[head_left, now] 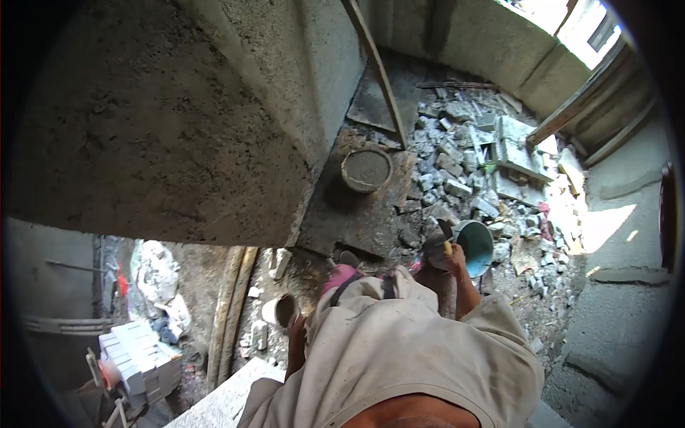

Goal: The person scoops mortar from a bucket using a trowel, applies it to a concrete wall corner, and uses a long wooden board to level and smooth the surface.

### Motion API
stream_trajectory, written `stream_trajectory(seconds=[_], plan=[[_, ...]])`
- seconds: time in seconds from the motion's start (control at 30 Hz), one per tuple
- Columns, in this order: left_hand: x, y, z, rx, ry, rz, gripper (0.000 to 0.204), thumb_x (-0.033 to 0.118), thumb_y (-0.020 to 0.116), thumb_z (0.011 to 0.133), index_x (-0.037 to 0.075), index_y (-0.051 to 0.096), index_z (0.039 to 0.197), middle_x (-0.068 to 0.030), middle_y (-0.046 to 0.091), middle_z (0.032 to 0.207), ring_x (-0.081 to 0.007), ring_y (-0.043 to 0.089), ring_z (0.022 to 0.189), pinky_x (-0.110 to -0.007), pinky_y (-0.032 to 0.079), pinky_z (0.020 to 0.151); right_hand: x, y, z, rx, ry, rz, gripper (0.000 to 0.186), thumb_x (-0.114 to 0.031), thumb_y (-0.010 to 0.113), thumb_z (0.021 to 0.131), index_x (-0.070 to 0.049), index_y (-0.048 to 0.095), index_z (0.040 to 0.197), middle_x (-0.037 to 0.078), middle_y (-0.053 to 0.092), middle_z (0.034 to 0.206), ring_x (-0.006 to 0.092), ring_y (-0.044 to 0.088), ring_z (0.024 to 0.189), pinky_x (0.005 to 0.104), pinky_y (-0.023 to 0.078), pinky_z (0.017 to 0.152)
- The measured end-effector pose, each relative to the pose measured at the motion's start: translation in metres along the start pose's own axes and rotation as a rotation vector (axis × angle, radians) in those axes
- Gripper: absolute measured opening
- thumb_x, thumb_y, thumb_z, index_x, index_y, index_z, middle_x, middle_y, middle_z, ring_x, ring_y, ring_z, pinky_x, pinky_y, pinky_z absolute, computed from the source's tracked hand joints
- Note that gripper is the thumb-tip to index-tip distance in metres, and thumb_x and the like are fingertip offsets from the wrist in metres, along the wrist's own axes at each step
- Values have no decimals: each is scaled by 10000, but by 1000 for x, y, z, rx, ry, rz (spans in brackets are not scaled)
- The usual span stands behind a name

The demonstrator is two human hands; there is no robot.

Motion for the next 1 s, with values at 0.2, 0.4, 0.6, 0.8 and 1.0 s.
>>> stream_trajectory(seconds=[0.2, 0.4, 0.6, 0.8, 1.0], plan=[[4, -9, 1, 131, -216, -134, 555, 283, 645, 899, 197, 425, 1401, -111, 617, 1153, -238, 619, 947, -375, 485, 729, -56, -12, 3, 43, 62, -120, 455, -285, 685, 847, -102, 542, 1238, 175, 663, 1086, 319, 672, 953, 396, 524, 794], [55, -23, 50, 1, 39, -46, 670, 354, 629, 913, 251, 275, 1472, -63, 606, 1192, -176, 618, 922, -326, 453, 673, -113, -17, 37, 61, 208, -82, 507, -333, 632, 841, -125, 515, 1289, 212, 631, 1190, 390, 601, 1120, 465, 470, 940], [152, 79, 84, 56, -141, -318, 590, 221, 626, 929, 237, 350, 1450, -48, 599, 1254, -182, 621, 927, -330, 538, 719, -74, -34, 152, 171, 89, -81, 493, -304, 693, 833, -106, 532, 1254, 126, 672, 928, 228, 653, 693, 347, 518, 540], [399, 241, 113, -90, 263, -371, 649, 248, 621, 946, 101, 299, 1490, -172, 554, 1316, -240, 589, 1099, -345, 459, 970, -166, 7, 215, -107, -19, -103, 489, -385, 665, 822, -52, 609, 1176, 231, 660, 1093, 383, 635, 1026, 431, 476, 903], [656, 466, 167, -287, 682, -104, 715, 358, 550, 981, 70, 190, 1527, -189, 433, 1448, -275, 474, 1300, -427, 396, 1077, -176, 19, 313, -240, 118, 83, 464, -300, 701, 830, -82, 570, 1218, 134, 675, 884, 229, 664, 633, 368, 522, 568]])
Point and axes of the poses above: each hand's wrist, its own z-axis towards the middle knuckle, its own y-axis out of the palm, x = y × z, the point moved 4 cm from there along z, towards the middle knuckle
